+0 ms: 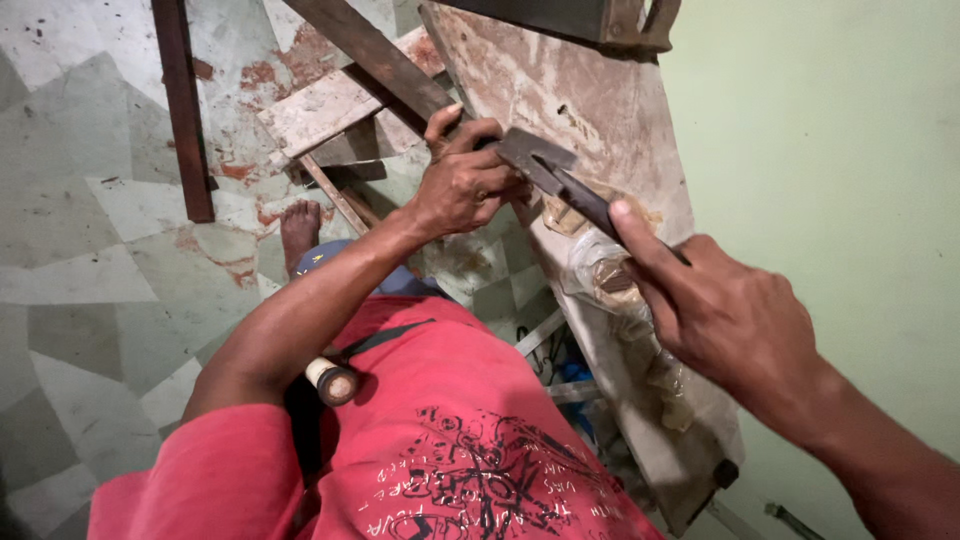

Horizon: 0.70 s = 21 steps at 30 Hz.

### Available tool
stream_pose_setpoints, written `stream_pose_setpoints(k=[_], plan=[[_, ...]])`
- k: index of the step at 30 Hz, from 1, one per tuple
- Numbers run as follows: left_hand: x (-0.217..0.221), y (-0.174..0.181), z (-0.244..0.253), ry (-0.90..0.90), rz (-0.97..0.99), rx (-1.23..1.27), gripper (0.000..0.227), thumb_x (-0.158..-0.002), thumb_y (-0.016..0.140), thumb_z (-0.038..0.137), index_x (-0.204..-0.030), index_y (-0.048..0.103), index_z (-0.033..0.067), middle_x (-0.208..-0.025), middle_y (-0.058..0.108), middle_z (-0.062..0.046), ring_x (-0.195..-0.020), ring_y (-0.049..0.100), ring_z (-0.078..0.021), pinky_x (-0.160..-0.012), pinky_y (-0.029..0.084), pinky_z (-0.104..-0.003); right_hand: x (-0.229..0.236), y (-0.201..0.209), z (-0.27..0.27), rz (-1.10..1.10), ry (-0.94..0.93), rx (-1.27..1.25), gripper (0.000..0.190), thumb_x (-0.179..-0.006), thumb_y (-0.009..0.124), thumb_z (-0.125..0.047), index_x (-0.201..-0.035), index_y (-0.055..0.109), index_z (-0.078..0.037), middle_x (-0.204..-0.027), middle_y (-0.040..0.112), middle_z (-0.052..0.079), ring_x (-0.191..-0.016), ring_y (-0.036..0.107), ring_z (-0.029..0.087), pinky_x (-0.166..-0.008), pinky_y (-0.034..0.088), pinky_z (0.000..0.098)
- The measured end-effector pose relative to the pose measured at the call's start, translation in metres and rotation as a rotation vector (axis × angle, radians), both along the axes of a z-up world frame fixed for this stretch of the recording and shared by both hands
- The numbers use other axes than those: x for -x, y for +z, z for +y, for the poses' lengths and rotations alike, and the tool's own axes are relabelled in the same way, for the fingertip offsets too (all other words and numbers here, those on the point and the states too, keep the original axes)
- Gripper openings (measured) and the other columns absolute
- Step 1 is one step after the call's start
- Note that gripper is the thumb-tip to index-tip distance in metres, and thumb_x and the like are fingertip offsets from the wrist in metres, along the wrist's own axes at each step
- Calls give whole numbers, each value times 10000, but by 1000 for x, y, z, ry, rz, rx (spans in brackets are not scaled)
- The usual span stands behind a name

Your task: The person hammers nails into a rectangular wooden plank using a claw hammer. They hold the plank with one hand and strike the nails with the other, occasionally repositioning the wood on the workbench.

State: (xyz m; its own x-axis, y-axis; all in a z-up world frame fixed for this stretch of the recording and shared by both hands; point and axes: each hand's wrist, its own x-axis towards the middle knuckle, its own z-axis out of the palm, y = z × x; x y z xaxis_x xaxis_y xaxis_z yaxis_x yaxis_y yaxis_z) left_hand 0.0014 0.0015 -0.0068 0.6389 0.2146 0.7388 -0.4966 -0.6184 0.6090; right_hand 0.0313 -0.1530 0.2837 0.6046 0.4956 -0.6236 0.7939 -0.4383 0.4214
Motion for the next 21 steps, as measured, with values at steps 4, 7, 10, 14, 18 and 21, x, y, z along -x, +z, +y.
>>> stream_pose_setpoints(k=[4,7,10,14,18,21], plan=[[-3,-24,-10,19,45,-19,210,-962,688,401,-904,791,229,-688,690,25,-1173,546,-343,-1105,81,-473,6,-4,-27,-62,283,-530,494,-1002,651,-265,-1469,490,-264,-777,571,30,-442,363,215,-354,374,417],[-3,-17,-6,57,-14,-18,176,-914,723,301,-831,788,161,-648,641,19,-1150,565,-314,-1090,103,-456,-1,-10,-22,13,232,-417,497,-1046,523,-323,-1512,350,-325,-657,493,25,-361,306,147,-254,295,307],[-5,-7,-3,-34,13,-20,142,-853,638,130,-883,738,226,-925,670,29,-1071,538,-284,-1036,150,-481,-2,-5,-9,-10,-37,55,648,-966,370,-470,-1548,86,-461,-836,590,96,-403,561,266,-364,527,412],[-6,-20,-8,-32,15,6,60,-866,709,171,-850,766,183,-822,702,12,-1212,507,-348,-1063,93,-483,4,-6,-30,-1,232,-494,527,-1002,578,-246,-1493,389,-267,-779,591,69,-407,403,192,-308,396,387],[-5,-19,-6,14,14,-65,224,-767,565,117,-617,411,57,-840,617,3,-1128,550,-248,-1090,109,-452,-3,-3,6,50,-135,140,607,-973,290,-472,-1536,65,-502,-855,581,80,-392,534,213,-323,493,338],[1,-4,-6,-4,26,-39,62,-832,697,176,-772,701,161,-855,624,12,-1073,531,-264,-1045,162,-508,-3,4,1,6,-116,162,619,-970,273,-508,-1544,42,-516,-827,543,46,-403,488,118,-332,544,264]])
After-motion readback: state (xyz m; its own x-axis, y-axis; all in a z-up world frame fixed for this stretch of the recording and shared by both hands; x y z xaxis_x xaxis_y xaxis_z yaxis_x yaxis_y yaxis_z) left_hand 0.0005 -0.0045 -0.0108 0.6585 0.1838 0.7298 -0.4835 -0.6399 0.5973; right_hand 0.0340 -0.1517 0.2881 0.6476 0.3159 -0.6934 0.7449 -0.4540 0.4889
